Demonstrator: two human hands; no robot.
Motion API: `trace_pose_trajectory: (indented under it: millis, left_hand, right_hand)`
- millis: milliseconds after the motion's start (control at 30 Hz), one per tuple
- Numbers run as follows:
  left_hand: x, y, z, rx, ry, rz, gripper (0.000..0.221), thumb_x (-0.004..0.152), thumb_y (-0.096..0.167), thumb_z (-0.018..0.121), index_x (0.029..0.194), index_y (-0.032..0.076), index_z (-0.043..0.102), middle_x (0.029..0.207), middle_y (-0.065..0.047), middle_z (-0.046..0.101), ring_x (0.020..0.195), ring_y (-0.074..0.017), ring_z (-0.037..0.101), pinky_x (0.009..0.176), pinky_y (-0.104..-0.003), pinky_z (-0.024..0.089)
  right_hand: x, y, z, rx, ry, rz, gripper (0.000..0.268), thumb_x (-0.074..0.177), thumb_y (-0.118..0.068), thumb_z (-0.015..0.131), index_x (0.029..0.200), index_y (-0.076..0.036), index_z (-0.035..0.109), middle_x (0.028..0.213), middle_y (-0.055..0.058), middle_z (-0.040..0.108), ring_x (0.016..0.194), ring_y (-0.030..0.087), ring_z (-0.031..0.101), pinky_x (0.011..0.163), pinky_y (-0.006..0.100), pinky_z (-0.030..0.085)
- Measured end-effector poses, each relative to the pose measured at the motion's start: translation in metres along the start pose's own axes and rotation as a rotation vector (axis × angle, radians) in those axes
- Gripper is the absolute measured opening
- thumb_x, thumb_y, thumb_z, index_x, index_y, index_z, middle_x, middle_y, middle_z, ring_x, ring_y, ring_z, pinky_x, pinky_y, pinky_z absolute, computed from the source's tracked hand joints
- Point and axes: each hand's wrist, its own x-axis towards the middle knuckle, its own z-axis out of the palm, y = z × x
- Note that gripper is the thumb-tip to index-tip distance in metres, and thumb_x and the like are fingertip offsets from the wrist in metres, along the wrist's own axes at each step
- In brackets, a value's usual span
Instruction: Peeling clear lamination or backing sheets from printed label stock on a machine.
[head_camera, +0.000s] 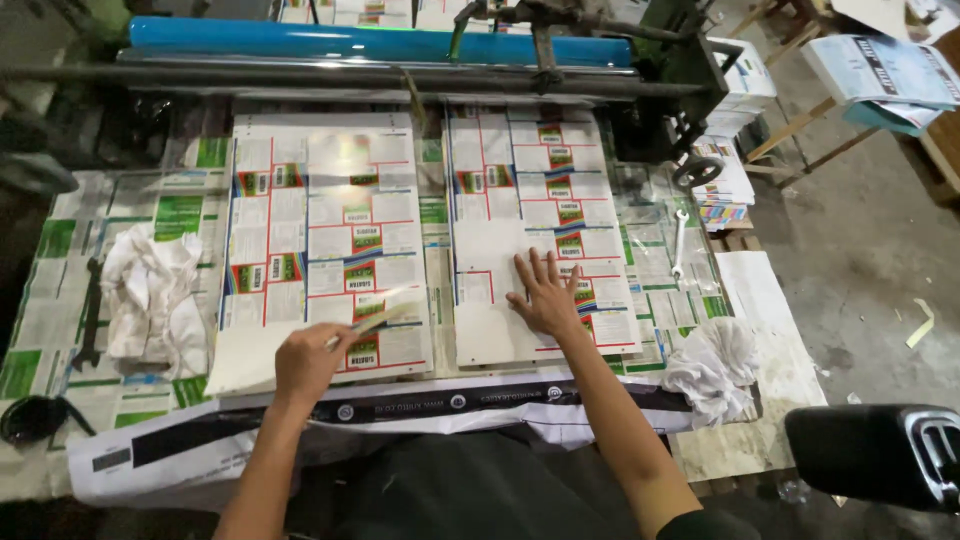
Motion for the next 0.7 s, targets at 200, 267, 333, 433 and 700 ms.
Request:
trace_pose_trajectory:
  millis: [200, 267, 333, 433, 700]
  left_hand:
    - [0.001, 0.042, -0.034, 0.129, 0.408, 0.338, 0.008, 0.098, 0.011, 0.069, 0.105, 0.009, 0.065, 0.127, -0.008, 0.072, 0.122, -0.027, 0.067, 0.111, -0.05, 0.044]
    - [-0.016, 0.017, -0.005, 0.158, 0.344, 0.323, 0.01, 0.097, 0.011, 0.067, 0.107, 0.009, 0.063, 0.134, -0.01, 0.068, 0.13, -0.0294, 0.062, 0.114, -0.054, 0.04]
    - [-0.032, -0.009, 0.028, 0.182, 0.279, 0.313, 0.013, 0.097, 0.011, 0.065, 0.109, 0.009, 0.061, 0.141, -0.012, 0.064, 0.137, -0.0319, 0.057, 0.116, -0.058, 0.035]
    - [-0.05, -0.04, 0.065, 0.195, 0.059, 0.254, 0.027, 0.096, 0.011, 0.061, 0.122, 0.007, 0.061, 0.147, -0.014, 0.057, 0.141, -0.0361, 0.05, 0.118, -0.061, 0.031]
    - [-0.031, -0.051, 0.072, 0.215, -0.101, 0.235, 0.054, 0.093, 0.008, 0.056, 0.146, 0.018, 0.056, 0.157, -0.008, 0.049, 0.147, -0.034, 0.042, 0.12, -0.059, 0.028]
  right_hand:
    - [-0.011, -0.007, 0.0, -0.031, -0.042, -0.011, 0.087, 0.092, -0.071, 0.047, 0.164, -0.032, 0.017, 0.172, 0.01, 0.013, 0.157, 0.039, 0.012, 0.111, 0.081, 0.003]
    - [-0.038, -0.018, -0.008, -0.04, -0.056, -0.062, 0.093, 0.088, -0.074, 0.051, 0.164, -0.031, 0.017, 0.171, 0.011, 0.013, 0.155, 0.041, 0.012, 0.111, 0.08, 0.004]
    - [-0.059, -0.03, -0.022, -0.049, -0.066, -0.107, 0.099, 0.084, -0.077, 0.055, 0.163, -0.03, 0.017, 0.17, 0.013, 0.013, 0.154, 0.044, 0.012, 0.11, 0.079, 0.005]
    - [-0.085, -0.044, -0.044, -0.071, -0.231, -0.088, 0.103, 0.08, -0.077, 0.065, 0.159, -0.032, 0.017, 0.169, 0.011, 0.012, 0.154, 0.042, 0.011, 0.113, 0.078, 0.006]
    - [-0.093, -0.032, -0.055, -0.128, -0.264, -0.16, 0.078, 0.085, -0.046, 0.07, 0.154, -0.036, 0.034, 0.164, 0.009, 0.029, 0.15, 0.036, 0.026, 0.113, 0.073, 0.012]
